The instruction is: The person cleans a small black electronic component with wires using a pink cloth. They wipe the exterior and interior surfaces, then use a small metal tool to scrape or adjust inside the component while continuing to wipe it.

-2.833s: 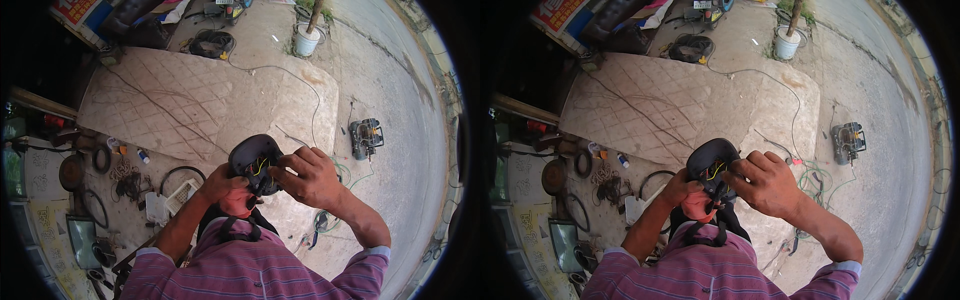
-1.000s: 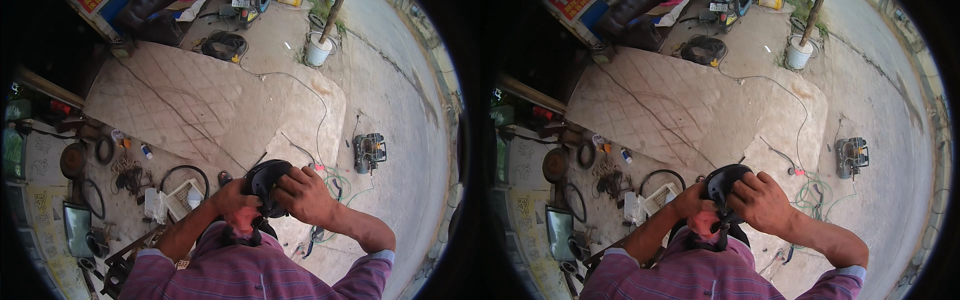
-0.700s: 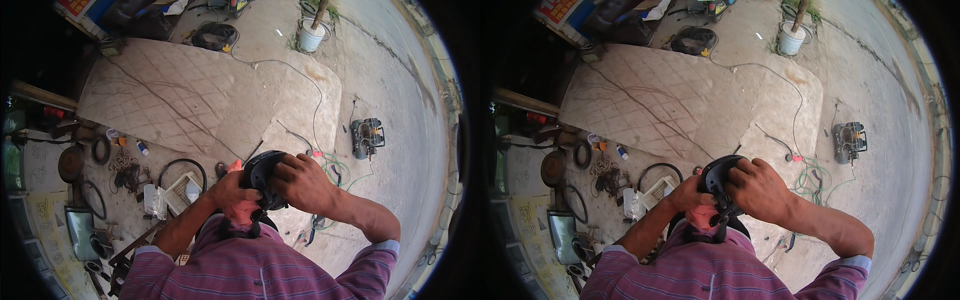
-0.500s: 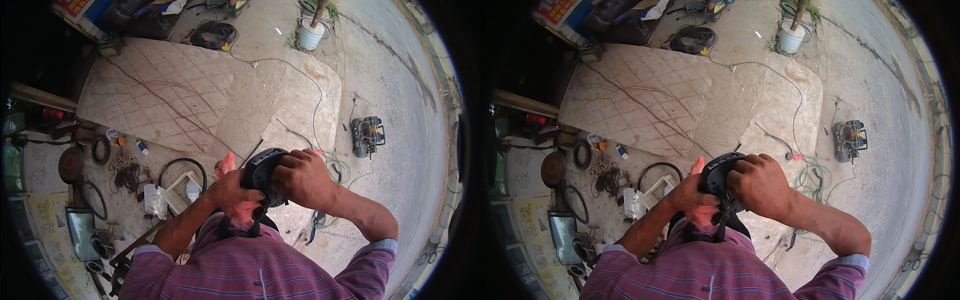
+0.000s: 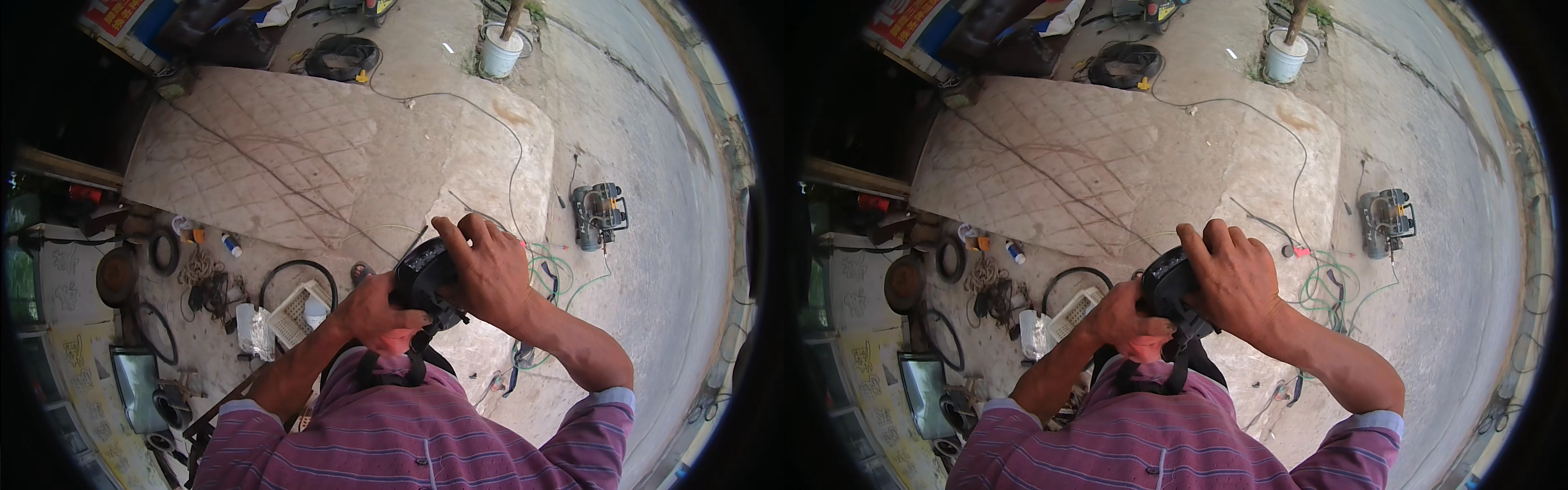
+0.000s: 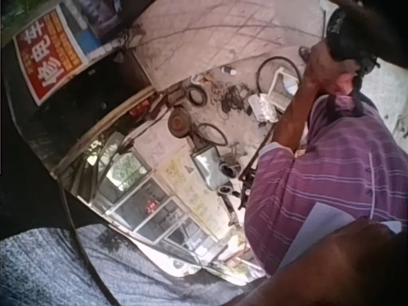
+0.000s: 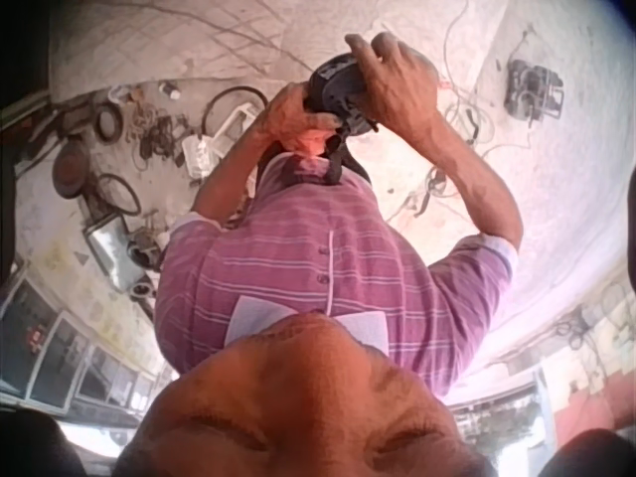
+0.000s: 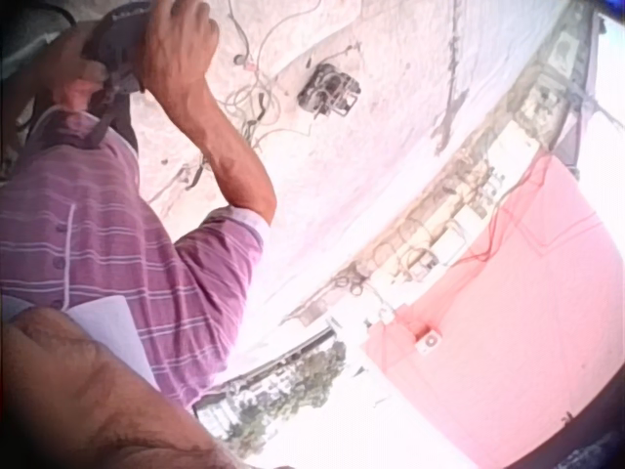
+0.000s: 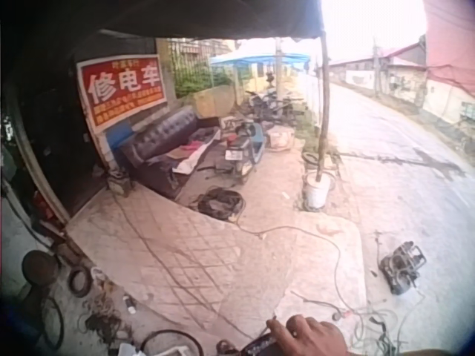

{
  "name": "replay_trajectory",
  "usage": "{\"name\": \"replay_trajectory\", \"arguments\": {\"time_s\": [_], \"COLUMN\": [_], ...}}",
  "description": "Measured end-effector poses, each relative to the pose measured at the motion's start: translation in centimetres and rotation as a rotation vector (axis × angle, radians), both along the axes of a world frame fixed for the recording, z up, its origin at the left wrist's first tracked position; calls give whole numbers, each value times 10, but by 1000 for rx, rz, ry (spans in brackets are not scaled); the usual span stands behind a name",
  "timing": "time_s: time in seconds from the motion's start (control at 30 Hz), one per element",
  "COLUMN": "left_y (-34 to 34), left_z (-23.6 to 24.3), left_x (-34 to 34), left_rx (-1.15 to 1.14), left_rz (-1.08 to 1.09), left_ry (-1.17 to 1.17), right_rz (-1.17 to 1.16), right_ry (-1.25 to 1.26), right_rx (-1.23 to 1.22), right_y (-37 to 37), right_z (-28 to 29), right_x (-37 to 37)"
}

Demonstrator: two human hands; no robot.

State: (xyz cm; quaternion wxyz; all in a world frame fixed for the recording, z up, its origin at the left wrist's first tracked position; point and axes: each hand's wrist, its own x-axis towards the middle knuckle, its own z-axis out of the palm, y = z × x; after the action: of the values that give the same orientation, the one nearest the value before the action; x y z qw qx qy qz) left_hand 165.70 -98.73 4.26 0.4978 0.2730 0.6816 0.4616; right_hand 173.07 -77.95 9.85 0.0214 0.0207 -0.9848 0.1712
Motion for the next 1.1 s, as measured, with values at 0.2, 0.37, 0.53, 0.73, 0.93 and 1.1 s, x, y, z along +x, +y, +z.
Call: {"name": "replay_trajectory", "arguments": {"time_s": [0.2, 0.37, 0.53, 0.73, 0.93, 1.1], "left_y": [-1, -2, -14, -27, -22, -19], "left_z": [-23, -17, -23, -32, -24, -23], "left_x": [13, 12, 6, 0, 1, 3], "left_rx": [170, 205, 167, 274, 259, 203], "left_rz": [110, 164, 304, 423, 390, 259], "left_ry": [-301, -433, -461, -453, -412, -261], "right_rz": [47, 72, -62, -102, 35, 46], "right_ry": [-142, -130, -61, -67, 194, 223], "right_rx": [-90, -189, -382, -443, -275, -156], "right_y": [7, 14, 20, 1, -11, -17], "right_z": [0, 11, 36, 4, -17, -12], "right_x": [-2, -2, 14, 55, 52, 43]}}
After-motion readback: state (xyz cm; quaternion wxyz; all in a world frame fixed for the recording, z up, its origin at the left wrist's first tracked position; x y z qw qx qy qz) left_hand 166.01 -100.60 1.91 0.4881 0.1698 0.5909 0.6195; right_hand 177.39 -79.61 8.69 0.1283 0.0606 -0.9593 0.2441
